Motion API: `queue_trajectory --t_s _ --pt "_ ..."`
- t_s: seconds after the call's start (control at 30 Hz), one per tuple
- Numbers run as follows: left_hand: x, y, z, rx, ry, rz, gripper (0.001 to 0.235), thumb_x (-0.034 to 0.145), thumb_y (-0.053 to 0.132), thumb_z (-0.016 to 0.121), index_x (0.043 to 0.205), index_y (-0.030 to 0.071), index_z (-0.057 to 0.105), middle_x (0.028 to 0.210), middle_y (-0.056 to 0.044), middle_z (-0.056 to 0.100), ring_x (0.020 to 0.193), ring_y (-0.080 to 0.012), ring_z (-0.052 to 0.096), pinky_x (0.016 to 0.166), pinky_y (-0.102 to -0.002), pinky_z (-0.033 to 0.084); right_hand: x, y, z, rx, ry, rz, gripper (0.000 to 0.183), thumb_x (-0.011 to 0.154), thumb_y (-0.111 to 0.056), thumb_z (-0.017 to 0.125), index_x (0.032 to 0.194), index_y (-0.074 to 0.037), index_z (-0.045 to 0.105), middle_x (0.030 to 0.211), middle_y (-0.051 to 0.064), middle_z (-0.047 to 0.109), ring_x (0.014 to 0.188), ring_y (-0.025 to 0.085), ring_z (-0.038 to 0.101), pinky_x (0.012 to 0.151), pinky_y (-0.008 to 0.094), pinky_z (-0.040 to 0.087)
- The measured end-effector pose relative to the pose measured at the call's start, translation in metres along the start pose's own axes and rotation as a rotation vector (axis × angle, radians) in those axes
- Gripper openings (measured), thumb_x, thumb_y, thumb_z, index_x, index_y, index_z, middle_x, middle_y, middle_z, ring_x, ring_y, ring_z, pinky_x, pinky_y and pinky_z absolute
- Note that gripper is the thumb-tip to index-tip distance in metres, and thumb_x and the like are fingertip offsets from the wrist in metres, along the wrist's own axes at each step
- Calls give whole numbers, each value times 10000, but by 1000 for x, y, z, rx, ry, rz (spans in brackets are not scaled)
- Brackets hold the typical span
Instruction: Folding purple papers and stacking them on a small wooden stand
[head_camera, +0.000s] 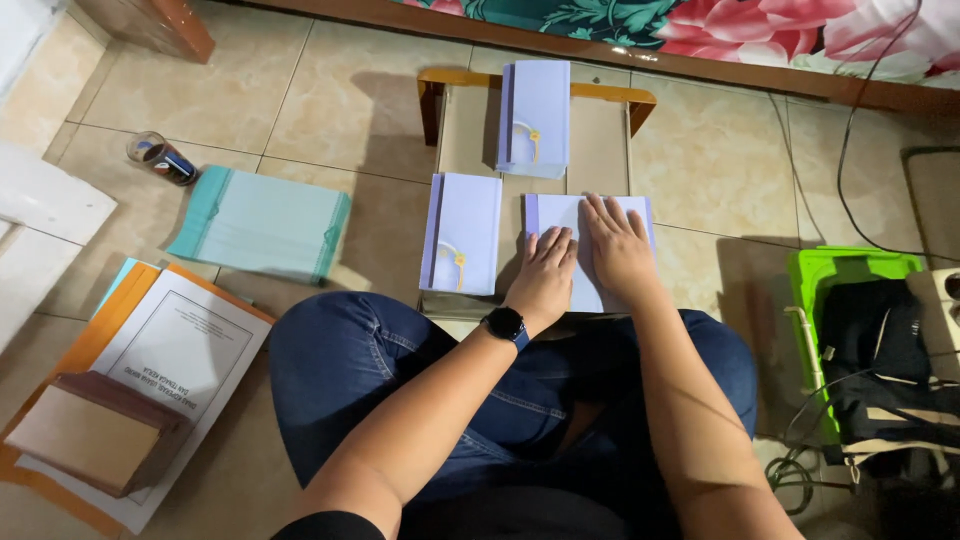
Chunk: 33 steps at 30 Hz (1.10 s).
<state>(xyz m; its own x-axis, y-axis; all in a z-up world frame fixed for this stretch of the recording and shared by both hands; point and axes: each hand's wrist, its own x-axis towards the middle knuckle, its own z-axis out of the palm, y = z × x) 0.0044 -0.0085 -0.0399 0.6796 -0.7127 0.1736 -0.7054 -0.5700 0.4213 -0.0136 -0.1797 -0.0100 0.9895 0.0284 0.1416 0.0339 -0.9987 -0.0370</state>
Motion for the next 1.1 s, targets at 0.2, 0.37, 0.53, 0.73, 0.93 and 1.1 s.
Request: queue_trajectory --t_s 0.2,0.37,0.53,0.73,0.93,1.1 --pt "0 5 -10 -12 -49 -42 512 985 138 450 1469 -16 381 1629 -215 308 1537 -335 266 1265 -564 94 -7 3 9 -6 -15 21 656 992 -345 476 1612 -167 357 1617 137 420 1495 349 372 1203 535 302" --pt "0 8 -9 30 -31 -24 467 972 121 503 1403 -38 419 1603 -254 329 1523 -369 282 1260 -550 143 -69 -2 3 55 -207 74 813 930 -201 485 1664 -213 135 1702 117 194 1559 339 185 1236 521 209" --pt "-3 13 0 56 56 183 390 1009 131 485 1386 35 517 1543 -241 413 1488 -398 345 1250 -557 217 -76 29 -9 546 -97 53 991 791 -15 632 1648 -90 141 1623 255 309 1478 466 290 1203 601 238" --pt "-7 13 -14 80 1 348 543 994 636 430 1373 278 581 1572 -140 404 1523 -387 293 1237 -583 190 -69 45 -13 881 52 311 568 1028 -87 451 1587 -113 360 1390 52 645 1362 290 530 1160 477 357" --pt "-10 13 -5 26 -45 363 422 1072 518 391 1401 320 568 1653 -94 303 1556 -347 245 1248 -609 172 -71 45 -9 899 22 277 591 976 -33 492 1554 -135 425 1460 24 596 1411 243 480 1176 451 338" --pt "-14 19 -26 -65 135 397 400 977 525 555 1178 180 560 1652 -126 294 1482 -343 396 1187 -595 350 -72 40 -19 924 42 253 569 967 -13 489 1530 -92 457 1435 72 611 1391 290 495 1178 489 327"
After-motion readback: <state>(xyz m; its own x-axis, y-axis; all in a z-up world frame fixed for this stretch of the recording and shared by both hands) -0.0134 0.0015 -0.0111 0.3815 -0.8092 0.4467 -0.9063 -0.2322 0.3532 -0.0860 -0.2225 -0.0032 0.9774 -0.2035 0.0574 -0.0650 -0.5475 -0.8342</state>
